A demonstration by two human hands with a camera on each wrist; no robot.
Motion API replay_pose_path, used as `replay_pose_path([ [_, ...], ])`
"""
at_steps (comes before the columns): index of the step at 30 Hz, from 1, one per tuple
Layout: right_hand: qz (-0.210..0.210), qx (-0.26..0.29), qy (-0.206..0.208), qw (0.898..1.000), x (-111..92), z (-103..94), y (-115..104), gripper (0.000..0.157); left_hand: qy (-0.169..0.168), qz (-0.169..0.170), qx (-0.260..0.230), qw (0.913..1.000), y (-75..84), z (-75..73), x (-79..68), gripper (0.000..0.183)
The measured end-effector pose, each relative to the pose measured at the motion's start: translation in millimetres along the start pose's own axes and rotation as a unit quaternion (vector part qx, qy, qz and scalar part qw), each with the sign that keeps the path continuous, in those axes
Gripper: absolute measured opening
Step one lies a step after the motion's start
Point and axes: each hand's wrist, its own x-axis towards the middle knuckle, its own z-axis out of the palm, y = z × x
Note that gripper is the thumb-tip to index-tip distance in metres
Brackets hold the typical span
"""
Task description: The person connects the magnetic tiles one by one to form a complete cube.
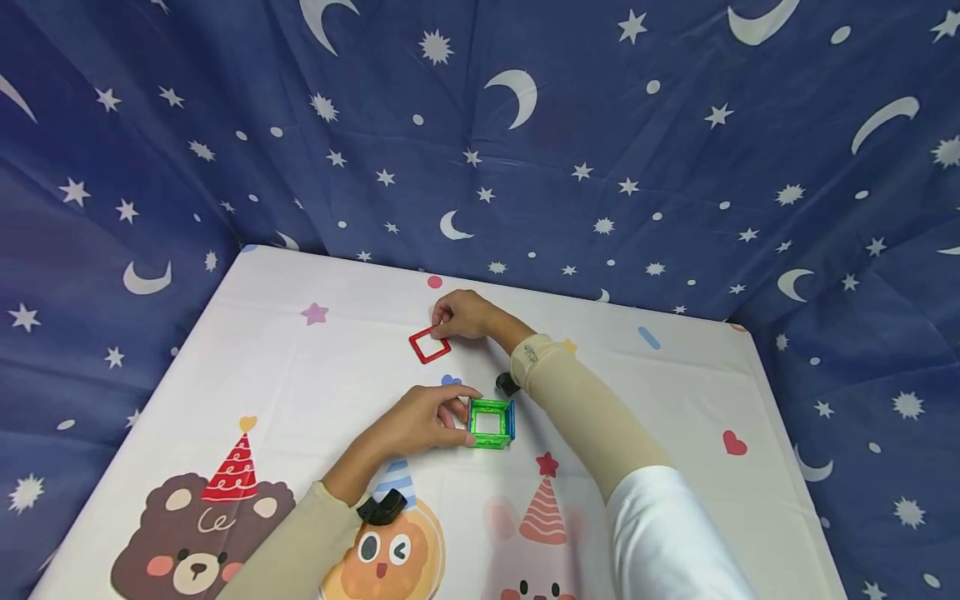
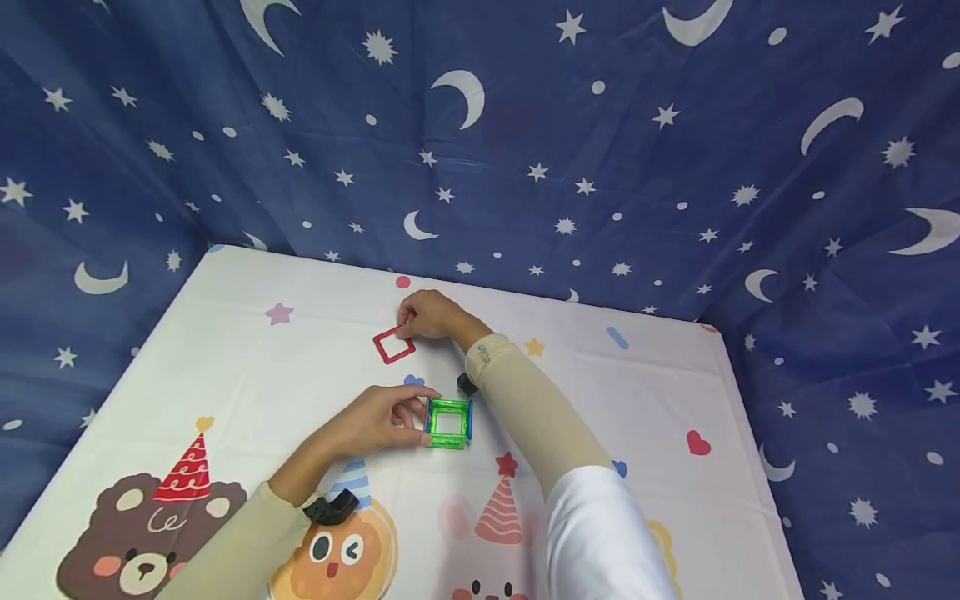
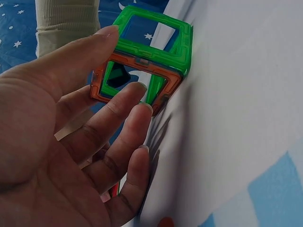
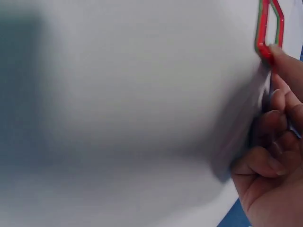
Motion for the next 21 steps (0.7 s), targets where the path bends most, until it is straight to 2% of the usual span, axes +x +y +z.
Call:
replay_pose_path([
  [6, 0.005, -0.033, -0.036, 0.999, -15, -11.7, 8, 0.019, -0.004, -0.007, -0.001, 1.0, 3.5, 2.8, 2.3, 0.059],
  [10, 0.0, 0.009, -0.012, 1.0, -36, -27.5, 16, 0.019, -0.005, -0.012, -0.003, 0.9999, 5.0, 4.0, 3.7, 0.058],
  [14, -0.005, 0.077, 0.031, 0.997, -71, -47.3, 18, 0.019, -0.003, -0.024, -0.007, 0.9997, 4.5, 3.6, 3.2, 0.058],
  [17, 0.008, 0.119, 0.054, 0.991, -102, -61.4, 18, 0.019, -0.001, -0.033, -0.011, 0.9994, 4.3, 2.7, 2.2, 0.06],
  [21, 0.023, 0.151, 0.069, 0.986, -143, -68.1, 19, 0.014, 0.002, -0.032, -0.012, 0.9994, 4.3, 2.0, 1.7, 0.061],
])
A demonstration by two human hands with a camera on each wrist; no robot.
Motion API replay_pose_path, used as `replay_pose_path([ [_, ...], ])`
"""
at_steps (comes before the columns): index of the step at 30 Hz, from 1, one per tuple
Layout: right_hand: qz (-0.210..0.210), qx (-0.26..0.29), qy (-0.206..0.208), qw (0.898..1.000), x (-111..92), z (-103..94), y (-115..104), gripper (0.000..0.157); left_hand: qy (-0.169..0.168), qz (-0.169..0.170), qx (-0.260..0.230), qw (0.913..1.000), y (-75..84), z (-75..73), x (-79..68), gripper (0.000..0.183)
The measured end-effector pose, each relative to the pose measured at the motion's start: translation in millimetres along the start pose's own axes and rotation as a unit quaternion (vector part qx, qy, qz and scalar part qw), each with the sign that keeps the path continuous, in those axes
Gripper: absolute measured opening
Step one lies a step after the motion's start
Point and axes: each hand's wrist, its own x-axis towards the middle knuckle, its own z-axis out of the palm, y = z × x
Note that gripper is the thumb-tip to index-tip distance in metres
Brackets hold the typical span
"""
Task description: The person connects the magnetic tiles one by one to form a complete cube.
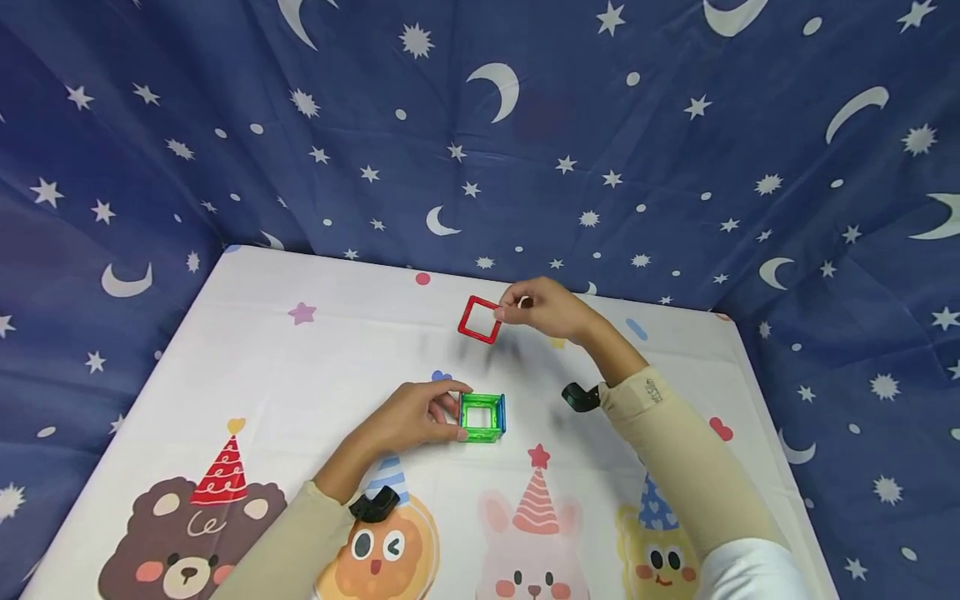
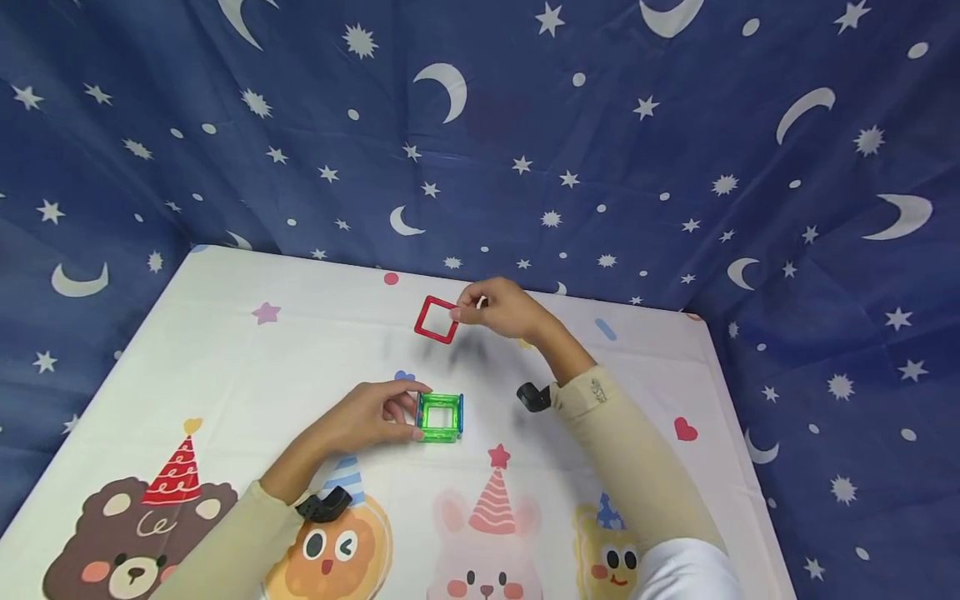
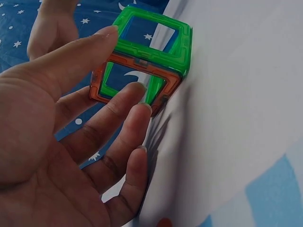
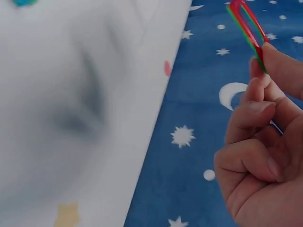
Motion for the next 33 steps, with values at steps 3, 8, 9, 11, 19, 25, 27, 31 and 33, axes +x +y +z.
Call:
replay_pose_path([
  [3, -0.004, 0.016, -0.011, 1.0, -21, 5.7, 5, 0.01, 0.004, 0.001, 0.005, 1.0, -1.8, -1.2, -1.3, 0.061],
  [8, -0.011, 0.02, -0.048, 0.999, -45, 27.5, 18, 0.008, 0.008, 0.004, 0.01, 0.9999, -3.4, -2.2, -3.6, 0.061],
  [9, -0.012, 0.02, -0.053, 0.998, -49, 31.5, 20, 0.008, 0.008, 0.004, 0.009, 0.9999, -3.3, -2.2, -3.7, 0.062],
  [11, -0.014, 0.025, -0.063, 0.998, -55, 38.6, 23, 0.008, 0.006, 0.002, 0.009, 0.9999, -2.6, -2.0, -3.6, 0.062],
  [19, -0.027, 0.001, -0.069, 0.997, -60, 56.4, 29, 0.01, 0.002, 0.0, 0.016, 0.9999, -1.6, -2.2, -0.9, 0.064],
  [25, -0.042, -0.02, -0.075, 0.996, -56, 64.5, 28, 0.013, 0.001, -0.001, 0.013, 0.9999, -1.7, -1.7, -1.3, 0.065],
  [27, -0.046, -0.025, -0.073, 0.996, -55, 65.6, 26, 0.013, -0.001, 0.0, 0.014, 0.9999, -2.5, -0.9, -0.9, 0.066],
  [31, -0.061, -0.064, -0.054, 0.995, -55, 67.0, 22, 0.016, 0.0, 0.003, 0.017, 0.9998, -3.3, 0.3, 0.1, 0.065],
  [33, -0.067, -0.085, -0.045, 0.993, -54, 68.1, 20, 0.02, 0.002, 0.001, 0.018, 0.9998, -3.5, 0.5, 0.2, 0.065],
])
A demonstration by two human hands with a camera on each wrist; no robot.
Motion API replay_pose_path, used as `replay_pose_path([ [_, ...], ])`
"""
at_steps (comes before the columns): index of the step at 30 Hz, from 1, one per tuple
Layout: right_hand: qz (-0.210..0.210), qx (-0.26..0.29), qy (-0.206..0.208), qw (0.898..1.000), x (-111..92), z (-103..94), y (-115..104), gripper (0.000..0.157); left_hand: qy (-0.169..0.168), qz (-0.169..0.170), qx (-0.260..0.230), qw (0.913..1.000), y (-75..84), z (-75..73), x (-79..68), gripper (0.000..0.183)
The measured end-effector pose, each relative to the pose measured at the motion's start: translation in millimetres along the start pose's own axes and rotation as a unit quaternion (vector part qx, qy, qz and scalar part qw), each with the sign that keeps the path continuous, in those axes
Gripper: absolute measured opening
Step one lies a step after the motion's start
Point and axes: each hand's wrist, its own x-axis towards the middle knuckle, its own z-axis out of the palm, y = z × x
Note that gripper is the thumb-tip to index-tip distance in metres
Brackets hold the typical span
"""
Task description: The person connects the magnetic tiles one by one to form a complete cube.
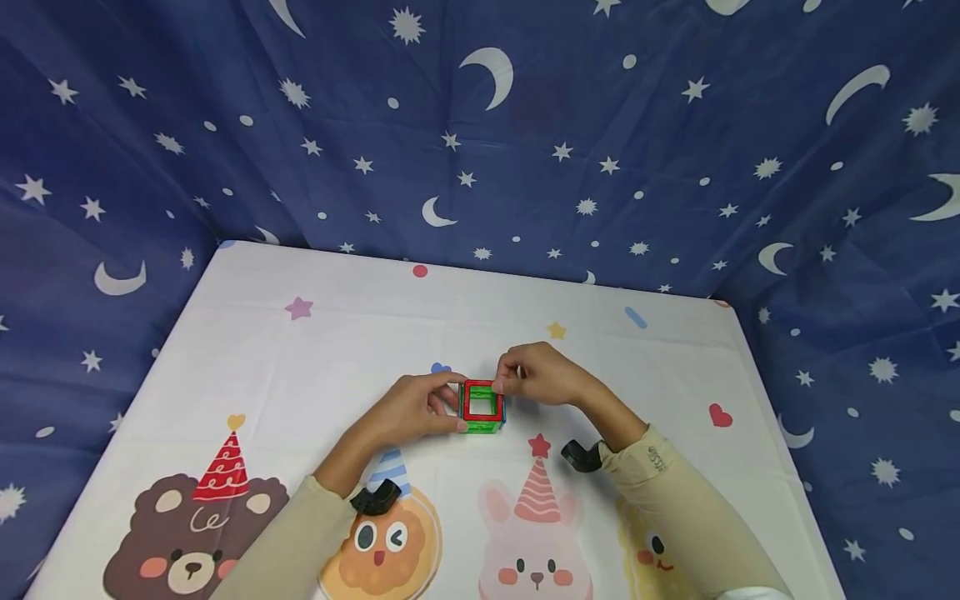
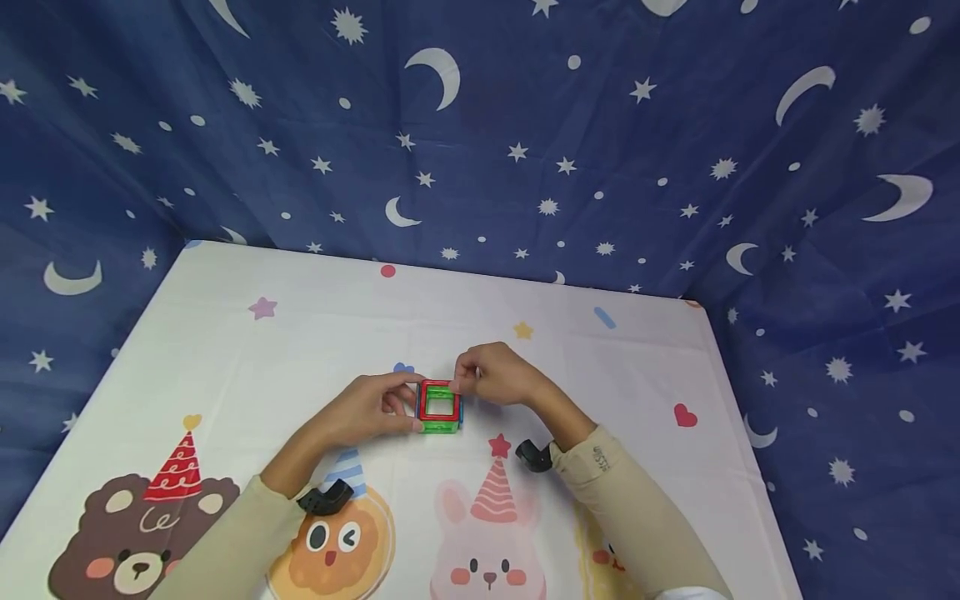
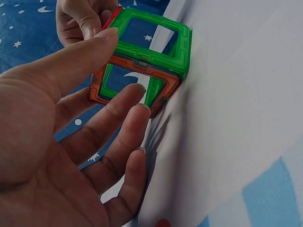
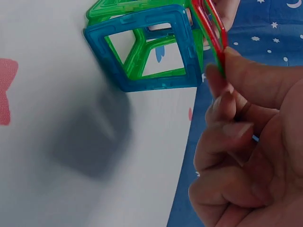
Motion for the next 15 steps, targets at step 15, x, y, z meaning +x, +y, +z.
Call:
replay_pose_path([
  [15, 0.054, -0.149, 0.02, 0.987, 3, 1.0, -16, 0.031, -0.002, -0.001, -0.007, 1.0, 2.1, 0.6, -0.1, 0.064],
])
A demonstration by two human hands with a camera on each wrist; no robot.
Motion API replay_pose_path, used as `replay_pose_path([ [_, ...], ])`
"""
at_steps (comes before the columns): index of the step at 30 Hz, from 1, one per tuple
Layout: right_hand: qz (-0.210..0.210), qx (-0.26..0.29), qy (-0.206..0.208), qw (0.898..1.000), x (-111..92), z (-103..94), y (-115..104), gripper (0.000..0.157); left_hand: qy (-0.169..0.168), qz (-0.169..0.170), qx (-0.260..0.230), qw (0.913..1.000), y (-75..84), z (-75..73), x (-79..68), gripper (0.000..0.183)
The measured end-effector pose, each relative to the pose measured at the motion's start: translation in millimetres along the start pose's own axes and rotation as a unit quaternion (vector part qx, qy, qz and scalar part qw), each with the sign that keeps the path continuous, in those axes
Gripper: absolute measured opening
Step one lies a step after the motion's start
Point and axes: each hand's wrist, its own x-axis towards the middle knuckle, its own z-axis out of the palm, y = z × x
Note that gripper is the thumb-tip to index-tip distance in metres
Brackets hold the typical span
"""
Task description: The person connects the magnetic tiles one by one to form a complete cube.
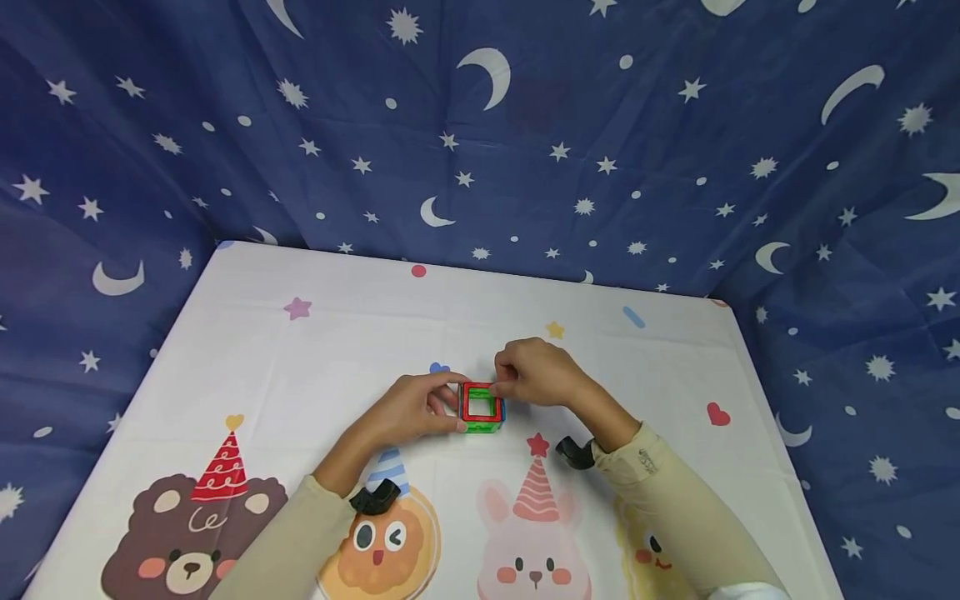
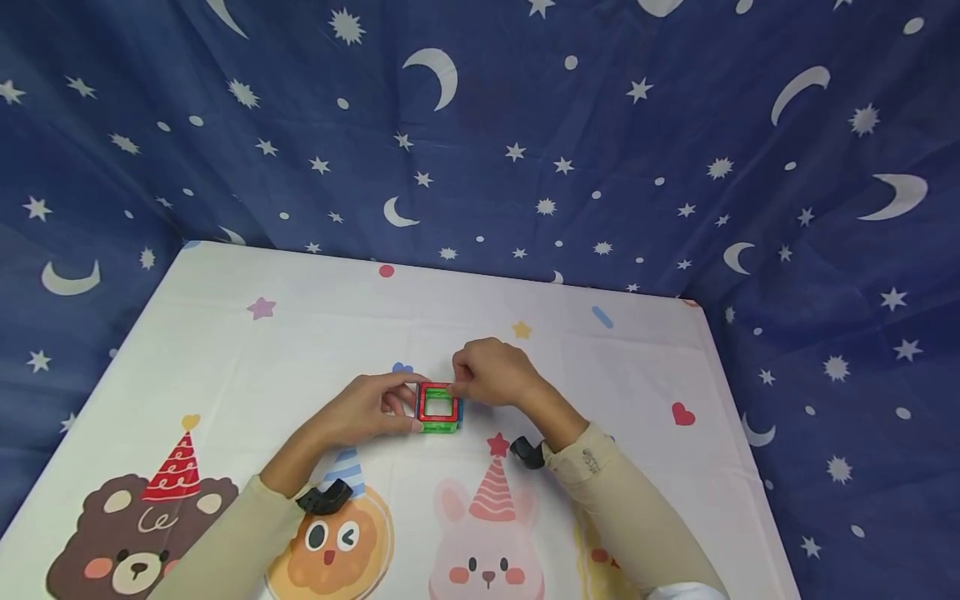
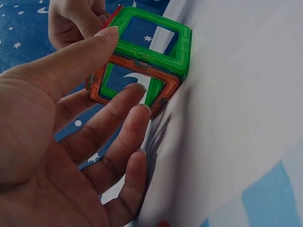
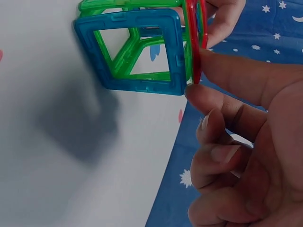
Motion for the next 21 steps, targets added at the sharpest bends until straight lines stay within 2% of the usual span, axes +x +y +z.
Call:
replay_pose_path([
  [3, 0.007, -0.02, 0.002, 1.0, 3, 1.3, -3, 0.032, 0.001, -0.002, -0.001, 1.0, -0.8, -0.9, -0.5, 0.063],
  [7, 0.015, -0.043, 0.003, 0.999, 5, 5.1, -8, 0.02, -0.002, 0.001, -0.007, 1.0, -0.7, -1.3, -1.1, 0.062],
  [12, -0.003, -0.076, 0.026, 0.997, 8, 9.7, -14, 0.011, -0.002, 0.005, -0.003, 1.0, 1.6, -1.4, -0.4, 0.062],
  [21, -0.021, -0.143, 0.045, 0.989, 12, 15.1, -24, 0.015, 0.004, 0.012, 0.002, 0.9999, 1.8, -1.2, 0.2, 0.063],
])
